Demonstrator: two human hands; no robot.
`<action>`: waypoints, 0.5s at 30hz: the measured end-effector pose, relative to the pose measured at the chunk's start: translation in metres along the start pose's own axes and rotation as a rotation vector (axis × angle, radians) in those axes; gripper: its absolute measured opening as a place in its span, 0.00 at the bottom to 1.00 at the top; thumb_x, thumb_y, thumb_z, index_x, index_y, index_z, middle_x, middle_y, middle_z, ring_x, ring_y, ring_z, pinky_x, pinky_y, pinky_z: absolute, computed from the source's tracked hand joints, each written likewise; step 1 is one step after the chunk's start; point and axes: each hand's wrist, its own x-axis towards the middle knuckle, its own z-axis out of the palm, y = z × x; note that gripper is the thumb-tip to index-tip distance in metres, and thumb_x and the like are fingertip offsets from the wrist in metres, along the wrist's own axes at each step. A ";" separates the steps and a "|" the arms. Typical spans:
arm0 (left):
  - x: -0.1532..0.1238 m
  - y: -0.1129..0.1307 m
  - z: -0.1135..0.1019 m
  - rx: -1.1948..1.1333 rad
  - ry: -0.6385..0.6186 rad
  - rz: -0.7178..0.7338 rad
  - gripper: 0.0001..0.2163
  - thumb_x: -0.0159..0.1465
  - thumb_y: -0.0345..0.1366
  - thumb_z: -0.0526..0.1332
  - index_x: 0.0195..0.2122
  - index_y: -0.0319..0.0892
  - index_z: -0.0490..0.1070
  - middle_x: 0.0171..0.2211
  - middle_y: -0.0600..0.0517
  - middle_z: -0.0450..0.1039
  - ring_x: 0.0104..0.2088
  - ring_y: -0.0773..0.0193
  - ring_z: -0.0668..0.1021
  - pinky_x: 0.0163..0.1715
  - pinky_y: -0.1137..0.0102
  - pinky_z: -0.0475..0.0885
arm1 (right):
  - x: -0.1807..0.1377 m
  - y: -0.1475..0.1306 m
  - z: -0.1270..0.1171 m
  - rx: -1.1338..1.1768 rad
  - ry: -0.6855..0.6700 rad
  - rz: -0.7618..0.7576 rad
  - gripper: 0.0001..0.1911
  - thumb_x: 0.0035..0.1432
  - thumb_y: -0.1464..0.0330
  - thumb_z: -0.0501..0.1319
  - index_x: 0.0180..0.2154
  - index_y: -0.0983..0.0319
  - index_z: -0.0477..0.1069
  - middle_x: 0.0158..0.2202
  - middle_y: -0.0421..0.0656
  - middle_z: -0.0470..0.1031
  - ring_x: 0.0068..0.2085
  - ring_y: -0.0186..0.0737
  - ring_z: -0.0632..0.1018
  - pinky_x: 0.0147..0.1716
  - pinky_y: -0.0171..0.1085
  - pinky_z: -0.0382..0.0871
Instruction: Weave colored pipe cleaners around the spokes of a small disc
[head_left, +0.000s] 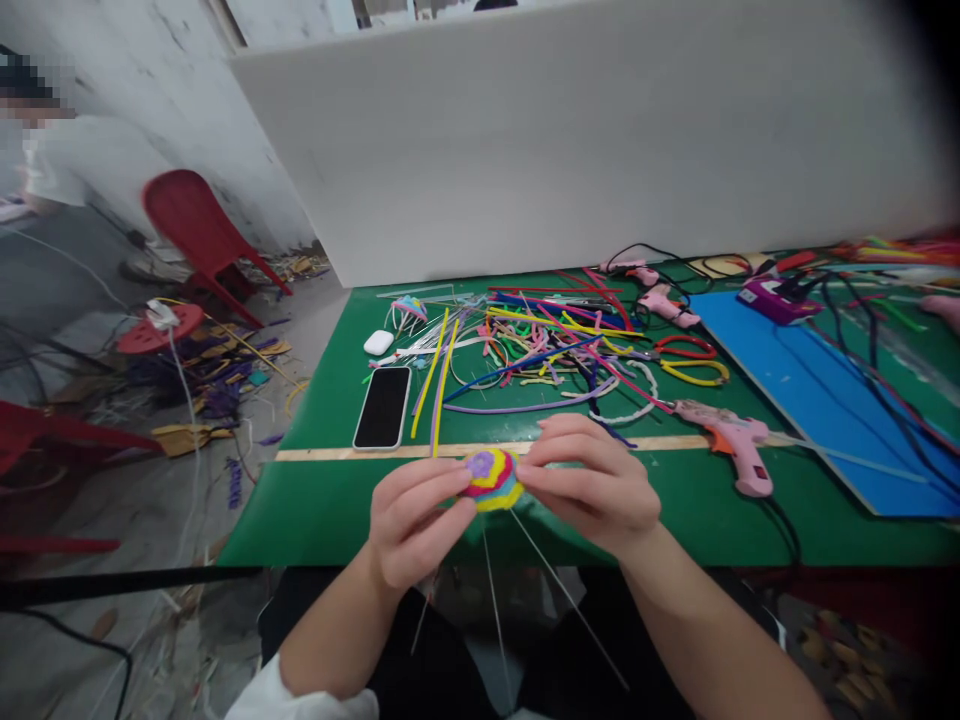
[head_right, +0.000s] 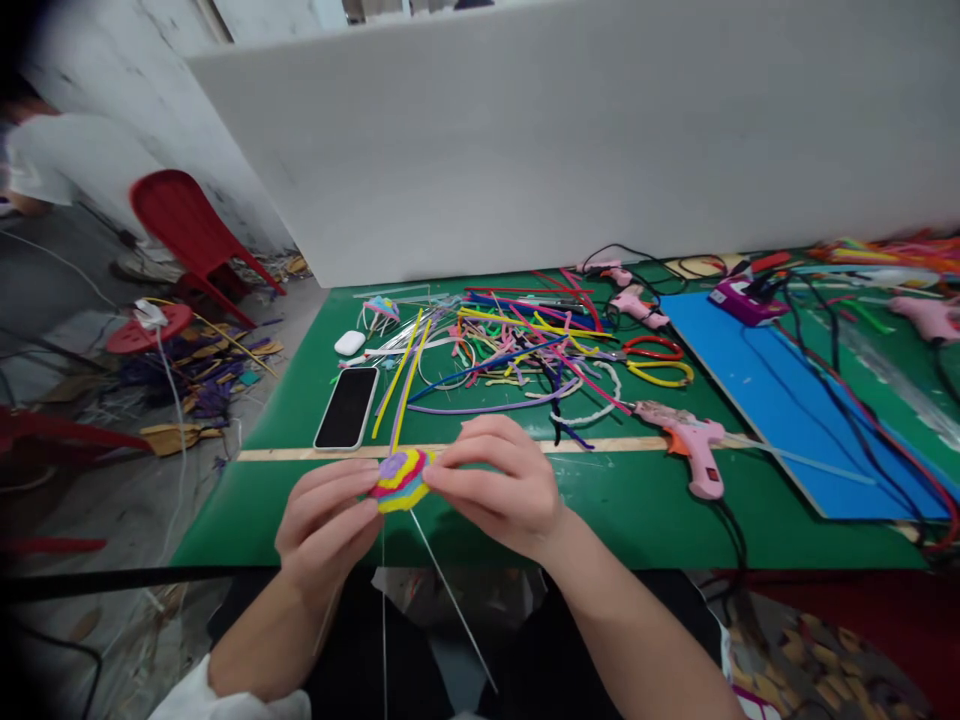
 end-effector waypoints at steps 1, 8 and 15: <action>0.002 -0.001 0.001 -0.015 -0.023 0.013 0.12 0.53 0.24 0.64 0.37 0.45 0.70 0.40 0.51 0.74 0.42 0.62 0.77 0.37 0.65 0.77 | 0.000 0.002 0.001 0.036 -0.005 0.034 0.08 0.53 0.74 0.61 0.36 0.58 0.74 0.30 0.41 0.76 0.34 0.36 0.74 0.37 0.40 0.71; 0.009 -0.009 0.018 -0.108 -0.183 -0.064 0.16 0.56 0.25 0.62 0.45 0.46 0.70 0.40 0.49 0.76 0.40 0.63 0.78 0.37 0.68 0.76 | -0.001 0.009 0.006 0.188 -0.204 0.241 0.06 0.58 0.71 0.58 0.36 0.60 0.74 0.32 0.43 0.76 0.34 0.33 0.75 0.34 0.34 0.70; 0.009 -0.012 0.031 -0.144 -0.148 -0.442 0.07 0.58 0.28 0.60 0.35 0.44 0.75 0.32 0.52 0.77 0.32 0.67 0.78 0.35 0.72 0.74 | -0.007 0.018 0.006 -0.257 -0.270 0.340 0.06 0.57 0.70 0.58 0.35 0.61 0.75 0.31 0.41 0.78 0.33 0.35 0.77 0.35 0.34 0.69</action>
